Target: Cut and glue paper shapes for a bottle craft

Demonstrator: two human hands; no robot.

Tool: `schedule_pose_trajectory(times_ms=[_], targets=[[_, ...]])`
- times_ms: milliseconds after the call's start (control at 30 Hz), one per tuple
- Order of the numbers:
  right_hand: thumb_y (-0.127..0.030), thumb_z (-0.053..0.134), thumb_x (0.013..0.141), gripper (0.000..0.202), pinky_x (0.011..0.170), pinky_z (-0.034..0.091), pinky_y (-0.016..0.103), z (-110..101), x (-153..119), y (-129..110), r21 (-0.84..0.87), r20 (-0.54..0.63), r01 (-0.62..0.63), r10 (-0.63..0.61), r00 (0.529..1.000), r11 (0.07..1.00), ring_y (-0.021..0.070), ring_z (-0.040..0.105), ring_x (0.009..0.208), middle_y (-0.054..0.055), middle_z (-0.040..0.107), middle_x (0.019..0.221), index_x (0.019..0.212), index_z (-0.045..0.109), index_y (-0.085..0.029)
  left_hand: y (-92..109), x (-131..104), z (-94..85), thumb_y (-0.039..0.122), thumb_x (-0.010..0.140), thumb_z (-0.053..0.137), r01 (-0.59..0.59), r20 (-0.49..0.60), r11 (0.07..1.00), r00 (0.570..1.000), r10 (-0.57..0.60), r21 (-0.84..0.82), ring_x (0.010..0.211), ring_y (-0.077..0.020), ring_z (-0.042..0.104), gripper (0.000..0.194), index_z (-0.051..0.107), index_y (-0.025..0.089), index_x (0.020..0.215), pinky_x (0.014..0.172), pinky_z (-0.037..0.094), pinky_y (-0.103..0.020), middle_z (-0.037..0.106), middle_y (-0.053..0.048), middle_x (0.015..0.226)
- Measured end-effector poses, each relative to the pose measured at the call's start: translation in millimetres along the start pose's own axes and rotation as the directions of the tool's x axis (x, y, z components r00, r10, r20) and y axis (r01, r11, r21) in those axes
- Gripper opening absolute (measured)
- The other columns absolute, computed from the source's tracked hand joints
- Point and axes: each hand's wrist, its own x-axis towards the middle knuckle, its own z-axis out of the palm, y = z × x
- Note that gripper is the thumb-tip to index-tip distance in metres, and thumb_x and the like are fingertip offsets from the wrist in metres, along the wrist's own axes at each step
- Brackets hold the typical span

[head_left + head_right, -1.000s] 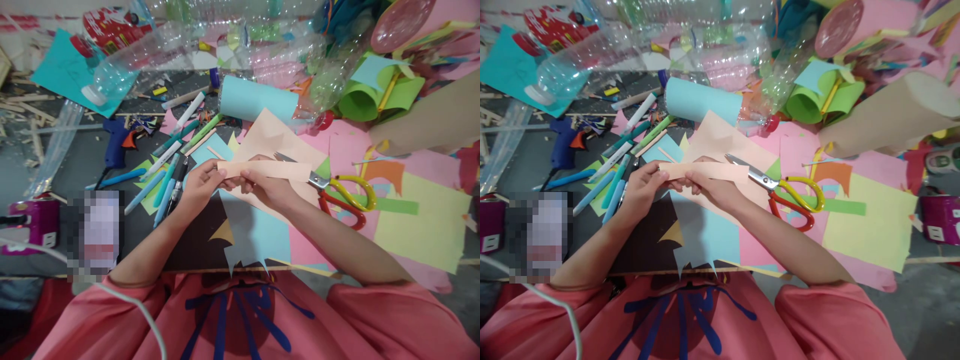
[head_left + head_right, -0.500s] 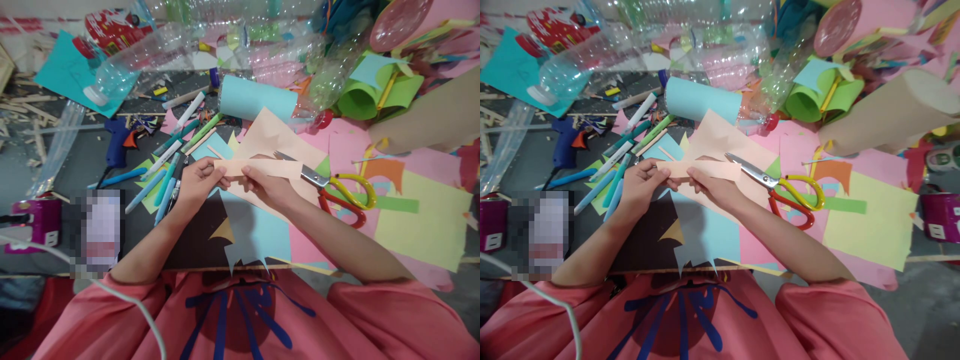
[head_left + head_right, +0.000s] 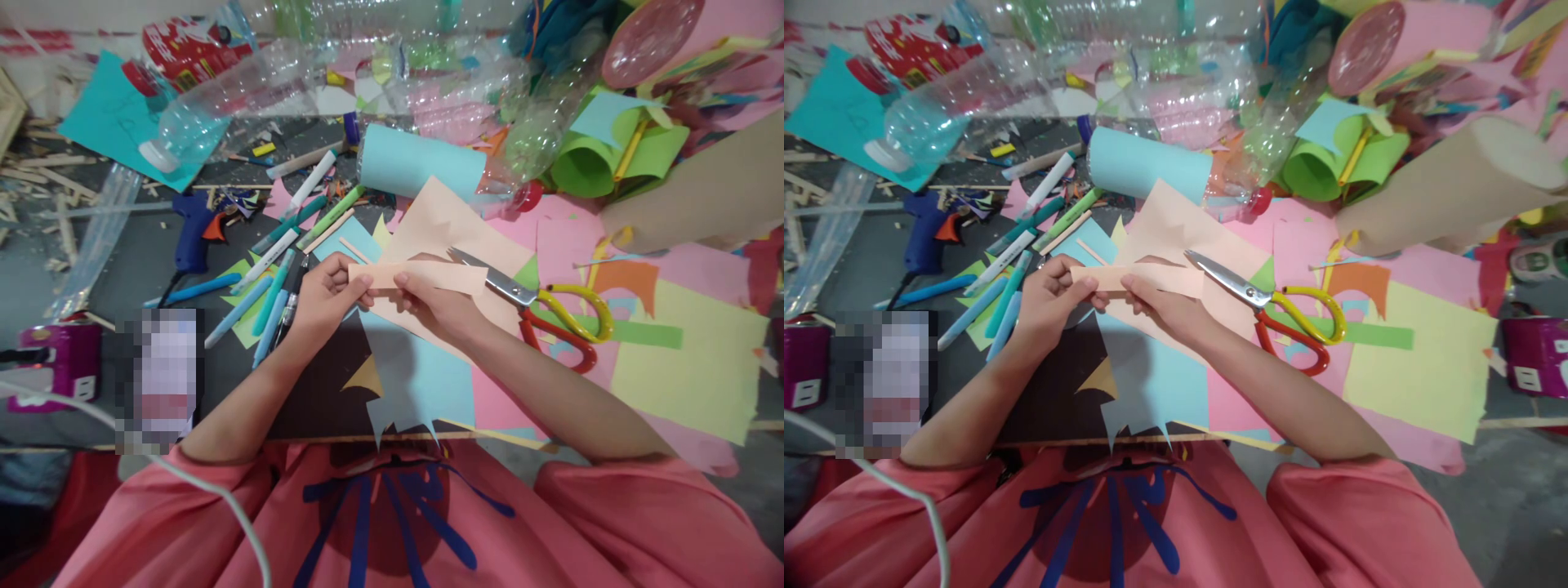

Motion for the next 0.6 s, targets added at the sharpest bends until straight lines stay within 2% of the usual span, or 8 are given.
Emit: schedule_pose_trajectory(times_ms=[167,300,600], targets=[[-0.047,0.074,0.073,0.031,0.052,0.040,0.024,-1.6,0.5,1.9,0.015,-0.029,-0.044,0.045,0.999,0.999,0.0079,0.046,0.054,-0.004,0.055,0.059,0.069,0.059,-0.020,2.4,-1.2,1.6,0.041,0.072,0.075,0.037,0.033,0.999,0.999,-0.037,-0.007,0.052,-0.0151,0.066,0.031,0.057,0.016,0.078,0.056,0.057,-0.028,0.066,0.000,0.057],[-0.050,0.077,0.069,0.036,0.052,0.041,0.024,0.0,0.1,1.2,0.024,-0.059,-0.094,0.096,0.994,0.995,0.0076,0.045,0.052,-0.004,0.055,0.058,0.066,0.058,-0.019,2.2,-0.6,2.1,0.037,0.070,0.075,0.043,0.010,0.999,0.999,-0.043,-0.008,0.049,-0.0145,0.065,0.028,0.058,0.017,0.076,0.053,0.056,-0.027,0.066,0.001,0.054],[-0.050,0.078,0.067,0.037,0.053,0.041,0.024,0.4,0.4,0.6,0.044,-0.069,-0.103,0.106,0.992,0.994,0.0075,0.047,0.053,-0.005,0.055,0.058,0.067,0.059,-0.019,0.5,0.5,2.1,0.035,0.065,0.079,0.058,-0.028,0.998,0.998,-0.059,-0.033,0.046,-0.0134,0.063,0.030,0.057,0.017,0.073,0.050,0.055,-0.026,0.067,0.001,0.055]])
